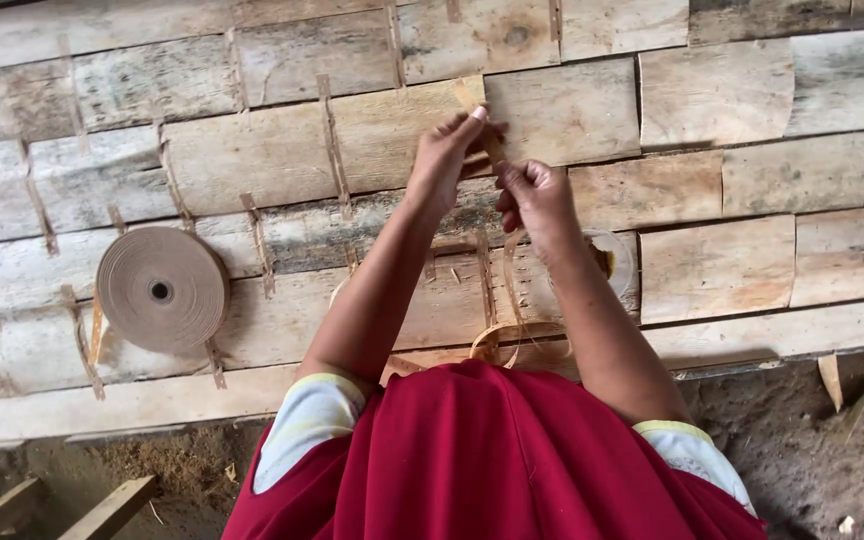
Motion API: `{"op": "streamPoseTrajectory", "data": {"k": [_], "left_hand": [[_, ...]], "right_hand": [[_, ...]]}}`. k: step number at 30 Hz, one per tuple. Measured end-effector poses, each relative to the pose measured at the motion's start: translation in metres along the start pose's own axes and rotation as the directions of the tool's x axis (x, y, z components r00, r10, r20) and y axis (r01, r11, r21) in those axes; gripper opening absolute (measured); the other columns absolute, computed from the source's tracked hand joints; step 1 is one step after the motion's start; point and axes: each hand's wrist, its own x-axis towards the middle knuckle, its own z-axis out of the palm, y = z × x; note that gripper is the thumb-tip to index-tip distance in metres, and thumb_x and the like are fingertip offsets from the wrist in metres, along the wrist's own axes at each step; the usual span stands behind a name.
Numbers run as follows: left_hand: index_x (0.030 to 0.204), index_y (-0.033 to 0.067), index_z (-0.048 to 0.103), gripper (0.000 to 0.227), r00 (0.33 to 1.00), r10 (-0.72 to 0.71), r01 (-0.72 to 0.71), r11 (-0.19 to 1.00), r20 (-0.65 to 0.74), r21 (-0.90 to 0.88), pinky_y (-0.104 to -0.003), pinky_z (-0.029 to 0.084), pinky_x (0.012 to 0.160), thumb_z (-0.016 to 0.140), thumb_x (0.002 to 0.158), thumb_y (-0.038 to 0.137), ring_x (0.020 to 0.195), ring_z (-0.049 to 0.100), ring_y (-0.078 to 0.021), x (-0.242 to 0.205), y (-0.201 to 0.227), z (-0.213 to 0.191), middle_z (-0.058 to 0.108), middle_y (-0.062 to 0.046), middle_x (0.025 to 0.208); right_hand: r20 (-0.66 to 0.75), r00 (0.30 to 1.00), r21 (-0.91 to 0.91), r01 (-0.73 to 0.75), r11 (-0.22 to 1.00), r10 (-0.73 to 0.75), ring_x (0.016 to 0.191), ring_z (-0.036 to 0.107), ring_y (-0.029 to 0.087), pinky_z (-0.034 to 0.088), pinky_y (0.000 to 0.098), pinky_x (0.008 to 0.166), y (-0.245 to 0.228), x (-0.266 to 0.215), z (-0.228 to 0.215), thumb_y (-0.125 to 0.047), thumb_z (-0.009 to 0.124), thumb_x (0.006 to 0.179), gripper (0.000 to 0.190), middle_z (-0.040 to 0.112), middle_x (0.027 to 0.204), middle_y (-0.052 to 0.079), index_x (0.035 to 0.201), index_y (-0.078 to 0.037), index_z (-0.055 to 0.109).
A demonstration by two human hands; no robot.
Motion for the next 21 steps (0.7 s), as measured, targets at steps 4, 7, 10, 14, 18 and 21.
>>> {"op": "streamPoseTrajectory", "data": {"k": [4, 7, 10, 14, 18, 21], "left_hand": [[0.112, 0.0163, 0.071, 0.025, 0.999, -0.006, 0.011, 0.994, -0.051, 0.107, -0.042, 0.060, 0.081, 0.066, 0.095, 0.034, 0.090, 0.072, -0.0147, 0.022, 0.013, 0.012, 0.078, -0.004, 0.097], [0.094, 0.0087, 0.077, 0.017, 0.996, -0.074, 0.078, 0.994, -0.052, 0.071, -0.034, 0.055, 0.067, 0.077, 0.085, 0.024, 0.075, 0.065, -0.0170, 0.038, 0.026, 0.028, 0.068, -0.006, 0.082], [0.112, 0.0012, 0.076, 0.027, 0.985, -0.114, 0.130, 0.984, -0.127, 0.124, -0.027, 0.058, 0.064, 0.074, 0.087, 0.013, 0.069, 0.064, -0.0167, 0.060, 0.021, 0.040, 0.070, -0.010, 0.085], [0.097, 0.0110, 0.073, 0.015, 0.991, 0.106, -0.085, 0.970, -0.080, 0.226, -0.028, 0.055, 0.060, 0.078, 0.083, 0.014, 0.073, 0.064, -0.0122, 0.089, 0.018, 0.056, 0.073, -0.004, 0.085], [0.093, 0.0124, 0.073, 0.007, 0.989, 0.141, -0.121, 0.942, -0.043, 0.315, -0.022, 0.044, 0.043, 0.076, 0.088, 0.016, 0.053, 0.054, -0.0063, 0.127, 0.007, 0.073, 0.073, -0.001, 0.077], [0.095, 0.0110, 0.072, 0.005, 0.933, 0.347, -0.337, 0.753, 0.095, 0.565, -0.019, 0.052, 0.058, 0.072, 0.089, 0.012, 0.064, 0.061, -0.0057, 0.146, -0.009, 0.079, 0.072, 0.000, 0.078]], "right_hand": [[-0.002, 1.000, 0.069, 0.027, 0.997, -0.026, 0.049, 0.066, 0.017, 0.058, 0.0300, 0.042, -0.011, -0.003, -0.001, -0.024, 0.070, 0.103, 0.025, 0.068, 0.073, 0.018, 0.101, 0.001, 0.065], [0.032, 0.978, 0.094, -0.211, 0.973, 0.208, 0.049, 0.062, 0.014, 0.056, 0.0246, 0.045, -0.023, -0.004, -0.019, -0.010, 0.066, 0.101, 0.009, 0.068, 0.070, 0.008, 0.098, -0.002, 0.066], [-0.086, 0.975, 0.047, -0.201, 0.978, 0.205, 0.042, 0.055, 0.012, 0.047, 0.0244, 0.039, -0.034, -0.010, -0.026, -0.020, 0.071, 0.099, 0.020, 0.066, 0.064, 0.007, 0.094, -0.002, 0.066], [-0.102, 0.980, 0.181, -0.152, 0.972, 0.172, 0.049, 0.061, 0.013, 0.050, 0.0242, 0.045, -0.044, -0.007, -0.043, -0.016, 0.067, 0.100, 0.014, 0.069, 0.076, 0.008, 0.103, -0.002, 0.066], [-0.111, 0.970, 0.232, -0.185, 0.955, 0.215, 0.046, 0.060, 0.015, 0.048, 0.0240, 0.044, -0.045, 0.008, -0.062, -0.013, 0.066, 0.099, 0.013, 0.071, 0.079, 0.010, 0.104, -0.001, 0.066], [-0.109, 0.955, 0.263, -0.241, 0.934, 0.277, 0.047, 0.060, 0.016, 0.049, 0.0259, 0.043, -0.031, 0.027, -0.074, -0.013, 0.067, 0.098, 0.015, 0.071, 0.079, 0.012, 0.104, 0.000, 0.065]]}}
